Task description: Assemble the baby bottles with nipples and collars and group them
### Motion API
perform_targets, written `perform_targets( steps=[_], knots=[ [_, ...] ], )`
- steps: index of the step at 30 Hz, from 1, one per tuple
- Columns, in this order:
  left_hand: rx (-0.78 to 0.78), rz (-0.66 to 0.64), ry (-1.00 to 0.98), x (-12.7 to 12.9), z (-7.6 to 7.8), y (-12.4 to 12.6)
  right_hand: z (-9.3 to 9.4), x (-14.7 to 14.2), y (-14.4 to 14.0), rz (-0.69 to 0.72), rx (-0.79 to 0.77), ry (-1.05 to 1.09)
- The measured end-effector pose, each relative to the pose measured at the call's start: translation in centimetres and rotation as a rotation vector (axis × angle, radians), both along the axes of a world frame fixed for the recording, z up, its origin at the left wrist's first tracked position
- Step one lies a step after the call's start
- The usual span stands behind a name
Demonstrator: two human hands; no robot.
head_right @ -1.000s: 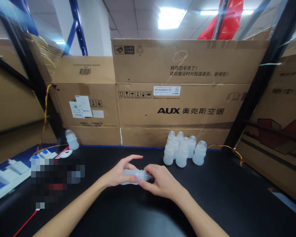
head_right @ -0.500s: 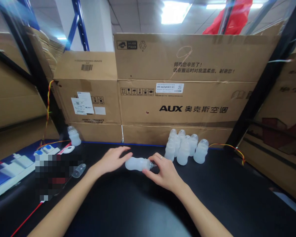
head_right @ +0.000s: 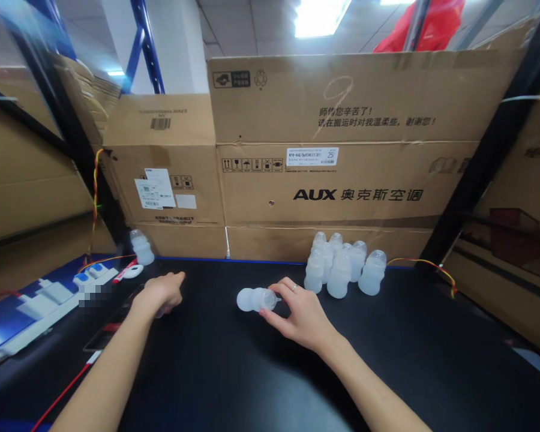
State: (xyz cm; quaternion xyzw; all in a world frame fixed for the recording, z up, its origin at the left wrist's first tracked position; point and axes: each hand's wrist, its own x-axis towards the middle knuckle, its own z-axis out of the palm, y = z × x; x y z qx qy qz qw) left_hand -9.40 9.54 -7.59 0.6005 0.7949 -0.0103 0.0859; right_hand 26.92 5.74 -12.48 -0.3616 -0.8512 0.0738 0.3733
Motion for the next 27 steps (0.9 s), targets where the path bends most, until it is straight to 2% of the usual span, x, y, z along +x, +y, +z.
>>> perform_targets(
  steps=[4, 5, 8, 11, 14, 16, 18, 21, 27],
  knots=[
    [0.161, -0.243, -0.197, 1.8, -0.7, 0.5, 0.1, -0.1, -0.1, 0.005, -0.03, 0.004],
    [0.216, -0.317, -0.305, 2.6, -0.9, 0.6, 0.0, -0.2, -0.1, 0.011, -0.037, 0.02],
    [0.39, -0.509, -0.825, 5.7, -1.7, 0.8, -0.2, -0.5, 0.0, 0.042, -0.094, 0.161],
    [0.503, -0.519, -1.191, 8.8, -2.5, 0.4, -0.7, -0.8, 0.2, 0.102, -0.278, 0.412],
    [0.54, -0.487, -1.424, 11.0, -3.1, -0.3, -1.2, -1.1, 0.5, 0.151, -0.426, 0.59],
    [0.511, -0.453, -1.507, 11.9, -3.5, -0.7, -1.4, -1.0, 0.6, 0.096, -0.374, 0.538],
    [0.474, -0.422, -1.559, 12.6, -3.7, -1.1, -1.5, -0.9, 0.7, 0.001, -0.234, 0.372],
    [0.457, -0.46, -1.572, 13.3, -4.0, -1.6, -1.7, -0.6, 0.7, -0.087, -0.085, 0.174],
    [0.46, -0.578, -1.351, 14.4, -4.6, -2.7, -2.2, -0.7, 0.7, -0.103, -0.108, 0.081]
  ],
)
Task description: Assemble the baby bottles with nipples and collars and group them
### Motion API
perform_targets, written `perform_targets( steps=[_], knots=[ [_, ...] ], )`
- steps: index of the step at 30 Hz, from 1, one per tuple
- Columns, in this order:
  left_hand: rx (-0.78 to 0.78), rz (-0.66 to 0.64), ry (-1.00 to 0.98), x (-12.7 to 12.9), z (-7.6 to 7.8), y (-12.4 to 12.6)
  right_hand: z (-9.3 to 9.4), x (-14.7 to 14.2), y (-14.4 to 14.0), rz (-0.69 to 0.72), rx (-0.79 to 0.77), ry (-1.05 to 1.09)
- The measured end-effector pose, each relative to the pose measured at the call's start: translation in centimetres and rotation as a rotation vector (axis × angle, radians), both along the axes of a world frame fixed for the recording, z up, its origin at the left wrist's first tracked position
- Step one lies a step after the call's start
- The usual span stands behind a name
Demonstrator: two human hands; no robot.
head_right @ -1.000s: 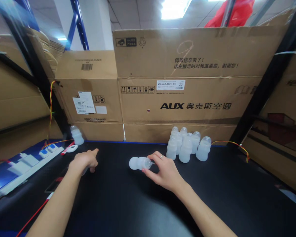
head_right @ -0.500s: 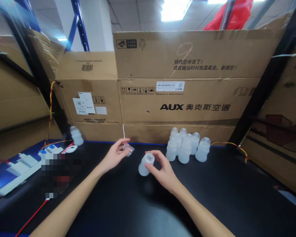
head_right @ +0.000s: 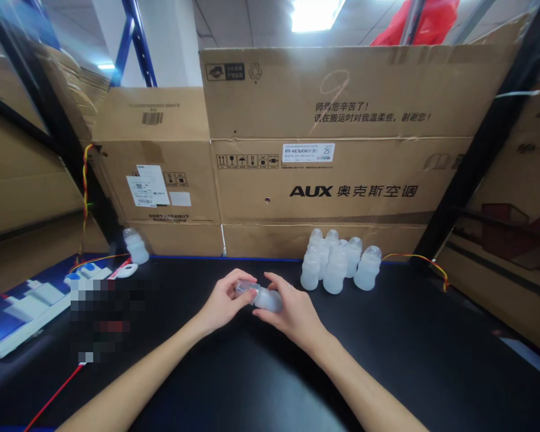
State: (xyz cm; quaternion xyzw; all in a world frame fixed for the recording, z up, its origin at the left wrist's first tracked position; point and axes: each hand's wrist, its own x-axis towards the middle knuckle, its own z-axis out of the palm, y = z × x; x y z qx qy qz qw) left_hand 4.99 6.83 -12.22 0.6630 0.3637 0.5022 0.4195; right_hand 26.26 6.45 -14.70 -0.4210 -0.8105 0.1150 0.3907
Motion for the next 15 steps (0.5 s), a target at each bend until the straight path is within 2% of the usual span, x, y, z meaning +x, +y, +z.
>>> perform_targets(
  steps=[8, 15],
  knots=[
    [0.023, -0.029, 0.216, 0.4, -1.6, -0.4, -0.3, -0.5, -0.4, 0.038, -0.087, -0.005],
    [0.126, -0.137, 0.228, 0.2, -0.4, -1.2, -0.3, -0.9, -0.2, 0.161, -0.296, 0.242]
  ],
)
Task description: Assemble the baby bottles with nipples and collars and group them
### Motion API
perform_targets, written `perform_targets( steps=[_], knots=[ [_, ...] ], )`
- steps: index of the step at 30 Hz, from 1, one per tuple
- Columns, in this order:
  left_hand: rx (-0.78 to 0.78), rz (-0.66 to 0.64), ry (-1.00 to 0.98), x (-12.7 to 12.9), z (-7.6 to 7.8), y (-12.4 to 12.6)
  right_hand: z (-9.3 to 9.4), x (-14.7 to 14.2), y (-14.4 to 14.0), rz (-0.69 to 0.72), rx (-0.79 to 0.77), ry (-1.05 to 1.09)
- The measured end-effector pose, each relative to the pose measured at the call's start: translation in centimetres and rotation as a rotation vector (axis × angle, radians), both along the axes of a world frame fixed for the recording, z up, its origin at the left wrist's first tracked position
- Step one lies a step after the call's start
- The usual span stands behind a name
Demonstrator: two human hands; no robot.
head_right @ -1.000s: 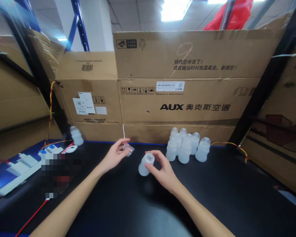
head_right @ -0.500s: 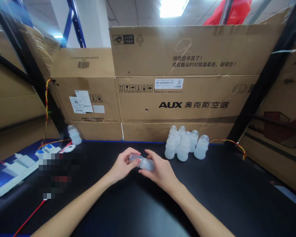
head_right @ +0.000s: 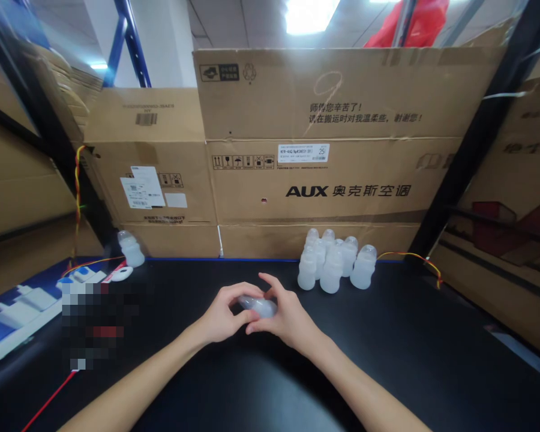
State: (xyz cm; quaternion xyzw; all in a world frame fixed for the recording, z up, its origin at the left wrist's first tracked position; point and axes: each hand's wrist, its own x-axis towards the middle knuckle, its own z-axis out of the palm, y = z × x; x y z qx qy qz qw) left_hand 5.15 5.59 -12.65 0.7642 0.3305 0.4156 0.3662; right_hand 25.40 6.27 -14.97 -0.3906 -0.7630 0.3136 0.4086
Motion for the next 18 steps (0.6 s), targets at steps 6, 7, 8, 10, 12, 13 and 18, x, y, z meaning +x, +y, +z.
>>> perform_targets(
  steps=[6, 7, 8, 10, 12, 13, 18],
  knots=[
    [0.026, 0.15, -0.289, -0.1, -0.4, 1.0, 0.1, -0.7, 0.6, 0.097, -0.185, 0.363],
    [0.035, 0.196, -0.307, -0.2, -0.7, 1.5, 0.1, -0.7, 0.8, 0.09, -0.199, 0.401],
    [0.043, 0.238, -0.309, -0.4, -1.0, 2.1, 0.0, -0.6, 1.1, 0.076, -0.219, 0.436],
    [0.04, 0.294, -0.271, -0.7, -1.5, 2.9, -0.2, -0.3, 1.8, 0.039, -0.281, 0.491],
    [-0.007, 0.277, -0.205, -0.8, -1.9, 3.3, -0.5, 0.0, 2.4, 0.014, -0.334, 0.52],
    [-0.042, 0.249, -0.179, -0.7, -2.0, 3.3, -0.6, 0.2, 2.7, 0.014, -0.347, 0.527],
    [-0.131, 0.131, -0.166, 0.3, -2.1, 2.2, -1.0, 0.3, 2.7, 0.071, -0.27, 0.535]
  ],
)
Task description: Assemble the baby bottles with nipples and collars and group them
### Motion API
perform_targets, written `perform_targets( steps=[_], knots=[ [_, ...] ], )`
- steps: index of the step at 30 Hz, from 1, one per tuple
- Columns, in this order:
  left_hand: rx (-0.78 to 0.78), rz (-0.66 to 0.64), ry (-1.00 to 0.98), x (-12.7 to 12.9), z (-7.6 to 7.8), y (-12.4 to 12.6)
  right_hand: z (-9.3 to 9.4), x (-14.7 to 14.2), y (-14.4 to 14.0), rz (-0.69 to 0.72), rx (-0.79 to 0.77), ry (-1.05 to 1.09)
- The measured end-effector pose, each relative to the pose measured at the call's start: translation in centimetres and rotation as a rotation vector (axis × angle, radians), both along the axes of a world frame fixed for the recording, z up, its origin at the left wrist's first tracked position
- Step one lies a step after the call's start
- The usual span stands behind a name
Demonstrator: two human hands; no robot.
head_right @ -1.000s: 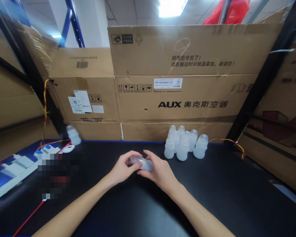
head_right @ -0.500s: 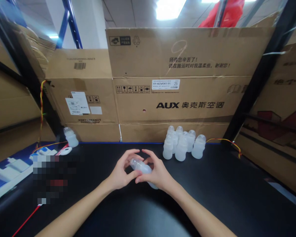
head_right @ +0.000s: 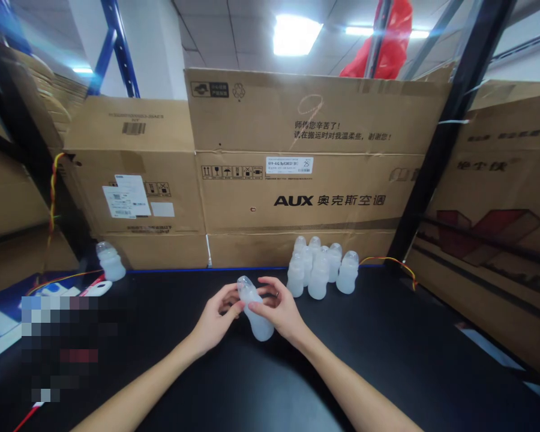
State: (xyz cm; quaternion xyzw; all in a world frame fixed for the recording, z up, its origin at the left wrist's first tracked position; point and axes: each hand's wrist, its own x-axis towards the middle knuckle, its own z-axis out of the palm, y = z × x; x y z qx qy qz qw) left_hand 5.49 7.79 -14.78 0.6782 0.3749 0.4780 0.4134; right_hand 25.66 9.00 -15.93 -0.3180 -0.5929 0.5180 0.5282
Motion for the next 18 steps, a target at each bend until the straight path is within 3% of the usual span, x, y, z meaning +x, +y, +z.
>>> perform_targets(
  steps=[9, 13, 18],
  knots=[
    [0.148, 0.032, 0.203, 0.18, 0.01, -0.77, 0.34, -0.25, -0.39, -0.013, 0.175, -0.074],
    [0.199, 0.016, 0.383, 0.0, 0.36, -1.15, 0.44, -0.07, -0.4, -0.016, 0.236, -0.181],
    [0.276, -0.032, 0.503, -0.61, -0.07, -0.74, 0.9, 0.56, -0.68, -0.156, 0.423, -0.43]
  ],
)
